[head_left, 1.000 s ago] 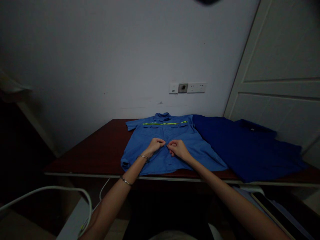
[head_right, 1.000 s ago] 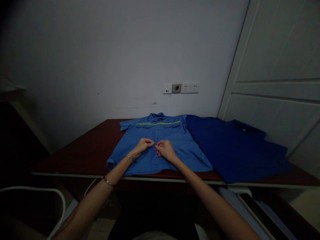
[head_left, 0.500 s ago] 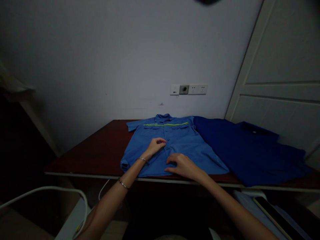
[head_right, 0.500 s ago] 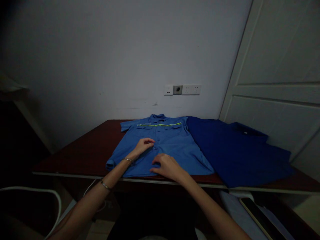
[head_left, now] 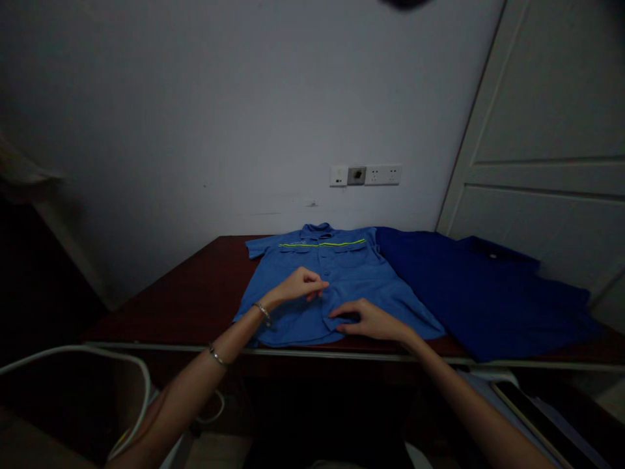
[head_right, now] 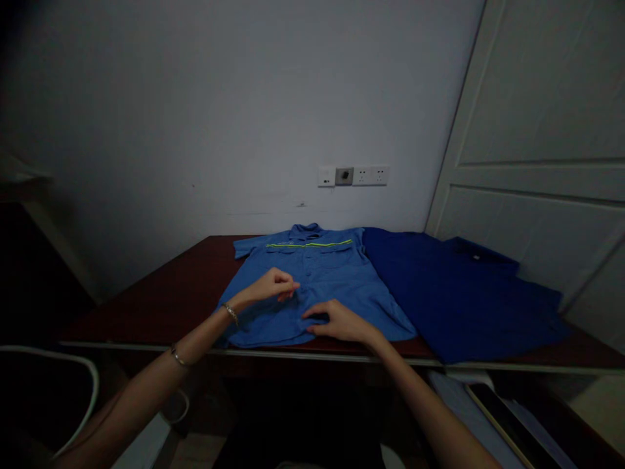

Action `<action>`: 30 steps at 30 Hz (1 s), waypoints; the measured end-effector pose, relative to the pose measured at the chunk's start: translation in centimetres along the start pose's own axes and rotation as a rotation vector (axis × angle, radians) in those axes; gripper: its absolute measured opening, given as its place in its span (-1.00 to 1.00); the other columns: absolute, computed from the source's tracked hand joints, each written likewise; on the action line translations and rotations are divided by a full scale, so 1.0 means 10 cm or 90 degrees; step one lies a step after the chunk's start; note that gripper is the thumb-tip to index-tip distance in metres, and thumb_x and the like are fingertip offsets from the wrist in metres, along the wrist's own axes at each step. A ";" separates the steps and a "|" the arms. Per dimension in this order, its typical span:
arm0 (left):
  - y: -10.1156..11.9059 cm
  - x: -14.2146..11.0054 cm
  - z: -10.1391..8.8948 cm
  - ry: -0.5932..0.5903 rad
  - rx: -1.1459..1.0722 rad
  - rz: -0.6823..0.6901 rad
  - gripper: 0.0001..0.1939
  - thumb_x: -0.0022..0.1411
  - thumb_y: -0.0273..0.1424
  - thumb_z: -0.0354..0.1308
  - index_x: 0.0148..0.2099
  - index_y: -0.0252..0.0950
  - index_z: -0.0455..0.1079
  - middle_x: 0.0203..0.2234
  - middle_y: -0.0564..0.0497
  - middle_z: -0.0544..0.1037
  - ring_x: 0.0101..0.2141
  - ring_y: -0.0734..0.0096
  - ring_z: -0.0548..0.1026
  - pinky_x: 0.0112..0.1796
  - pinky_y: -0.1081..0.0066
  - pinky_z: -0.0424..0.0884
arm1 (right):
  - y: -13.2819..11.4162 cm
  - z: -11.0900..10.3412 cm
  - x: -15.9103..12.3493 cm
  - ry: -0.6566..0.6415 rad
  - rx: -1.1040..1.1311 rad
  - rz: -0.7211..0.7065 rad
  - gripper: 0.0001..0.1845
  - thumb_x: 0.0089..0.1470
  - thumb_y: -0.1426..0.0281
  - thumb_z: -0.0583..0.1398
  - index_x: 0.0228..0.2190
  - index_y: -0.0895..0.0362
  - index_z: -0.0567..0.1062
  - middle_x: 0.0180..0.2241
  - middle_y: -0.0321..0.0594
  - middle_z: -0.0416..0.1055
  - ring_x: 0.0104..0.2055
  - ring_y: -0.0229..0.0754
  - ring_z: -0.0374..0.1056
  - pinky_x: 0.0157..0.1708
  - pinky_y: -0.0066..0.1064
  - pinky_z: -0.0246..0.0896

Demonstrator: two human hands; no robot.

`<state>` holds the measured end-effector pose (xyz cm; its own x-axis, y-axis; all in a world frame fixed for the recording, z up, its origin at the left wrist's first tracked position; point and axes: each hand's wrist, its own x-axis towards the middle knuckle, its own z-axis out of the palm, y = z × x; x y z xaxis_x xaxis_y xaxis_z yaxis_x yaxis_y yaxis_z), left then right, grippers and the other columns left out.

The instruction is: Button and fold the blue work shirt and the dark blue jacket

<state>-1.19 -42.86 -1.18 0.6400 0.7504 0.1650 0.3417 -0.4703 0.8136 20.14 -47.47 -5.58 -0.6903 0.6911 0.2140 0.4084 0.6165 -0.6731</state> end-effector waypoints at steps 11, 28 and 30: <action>0.01 -0.12 0.20 -0.230 0.189 0.026 -0.80 -0.01 -0.33 0.18 -0.31 -0.32 0.48 -0.56 0.07 0.48 -0.51 0.55 0.38 -0.47 0.59 0.22 | 0.35 0.01 0.09 0.241 0.186 0.113 -0.71 -0.08 0.21 0.15 -0.43 0.20 0.44 -0.56 -0.33 0.36 -0.51 -0.32 0.23 -0.51 -0.51 0.07; -0.06 -0.25 0.41 0.069 0.329 0.116 -0.84 0.03 -0.51 0.05 -0.34 -0.32 0.45 -0.44 0.02 0.51 -0.42 0.48 0.42 -0.35 0.55 0.27 | 0.26 0.12 0.20 0.468 0.355 0.164 -0.65 -0.27 0.29 0.20 -0.37 0.24 0.46 -0.57 -0.27 0.43 -0.56 -0.29 0.28 -0.55 -0.49 0.13; -0.09 -0.22 0.42 0.150 0.293 0.100 -0.84 0.04 -0.50 0.05 -0.34 -0.31 0.45 -0.44 0.03 0.52 -0.41 0.48 0.43 -0.33 0.54 0.28 | 0.20 0.13 0.24 0.503 0.335 0.148 -0.65 -0.26 0.29 0.19 -0.38 0.24 0.47 -0.54 -0.24 0.44 -0.54 -0.27 0.29 -0.54 -0.49 0.15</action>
<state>-0.06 -46.06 -4.61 0.5534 0.7142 0.4286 0.5553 -0.6999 0.4492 18.53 -45.09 -7.35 0.0514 0.9462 0.3195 0.0325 0.3182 -0.9475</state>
